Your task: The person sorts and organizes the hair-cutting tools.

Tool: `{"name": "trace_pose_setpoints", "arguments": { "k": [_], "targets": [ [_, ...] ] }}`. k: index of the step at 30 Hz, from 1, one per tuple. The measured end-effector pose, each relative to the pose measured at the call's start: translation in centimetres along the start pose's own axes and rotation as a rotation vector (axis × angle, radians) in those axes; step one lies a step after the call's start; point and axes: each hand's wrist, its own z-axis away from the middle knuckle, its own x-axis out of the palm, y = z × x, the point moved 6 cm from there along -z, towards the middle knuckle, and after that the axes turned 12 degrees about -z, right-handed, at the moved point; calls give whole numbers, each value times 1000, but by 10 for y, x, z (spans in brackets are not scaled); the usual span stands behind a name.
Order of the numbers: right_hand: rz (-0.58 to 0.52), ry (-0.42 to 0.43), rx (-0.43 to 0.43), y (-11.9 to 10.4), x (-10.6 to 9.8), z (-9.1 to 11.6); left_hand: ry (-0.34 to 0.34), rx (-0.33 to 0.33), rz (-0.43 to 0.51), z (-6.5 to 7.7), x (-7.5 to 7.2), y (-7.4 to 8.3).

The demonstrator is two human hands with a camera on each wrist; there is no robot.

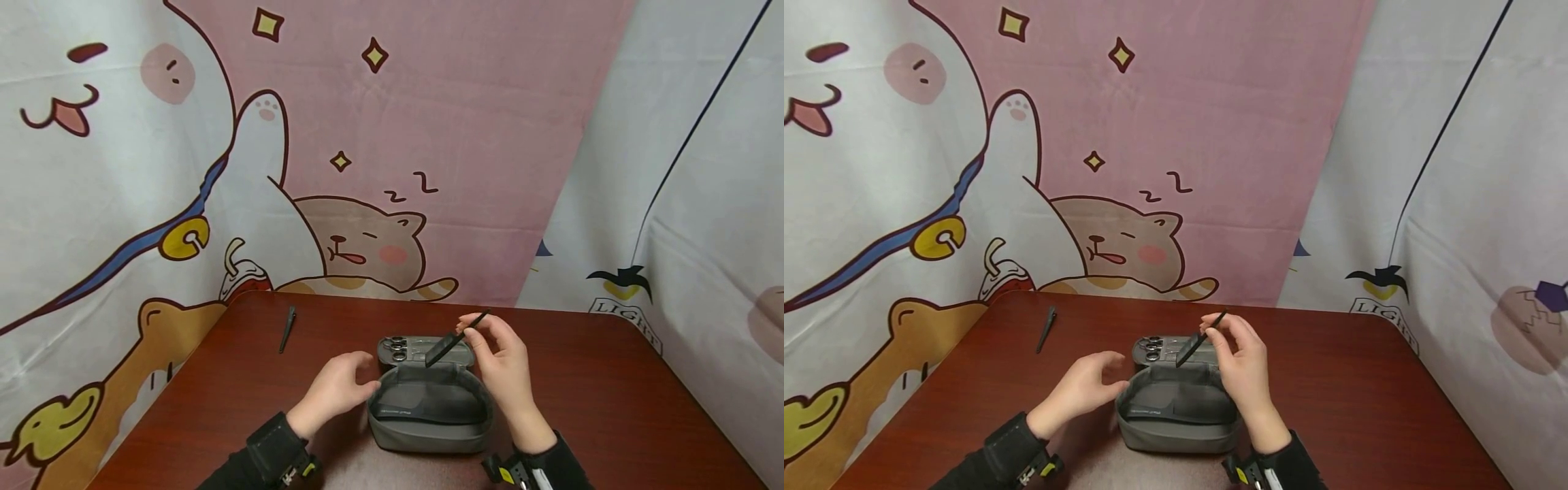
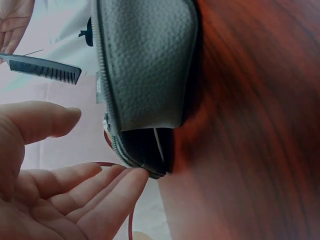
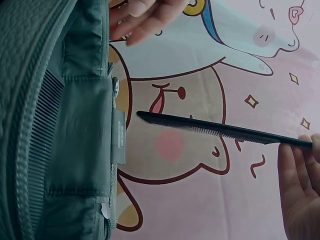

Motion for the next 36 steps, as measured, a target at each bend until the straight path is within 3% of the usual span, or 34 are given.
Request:
{"name": "trace_pose_setpoints", "arguments": {
  "k": [5,16,23,28,36],
  "targets": [
    [79,-94,-70,-4,4,0,-41,11,18,0,7,-1],
    [59,-270,-75,-7,13,-1,-53,36,46,2,14,-3],
    [73,-396,-87,-7,21,0,-65,14,165,2,19,-5],
    [91,-514,-109,-5,27,2,-48,13,169,2,20,-5],
    [137,-711,-52,2,36,7,-46,21,163,1,19,-4]
  ]
}}
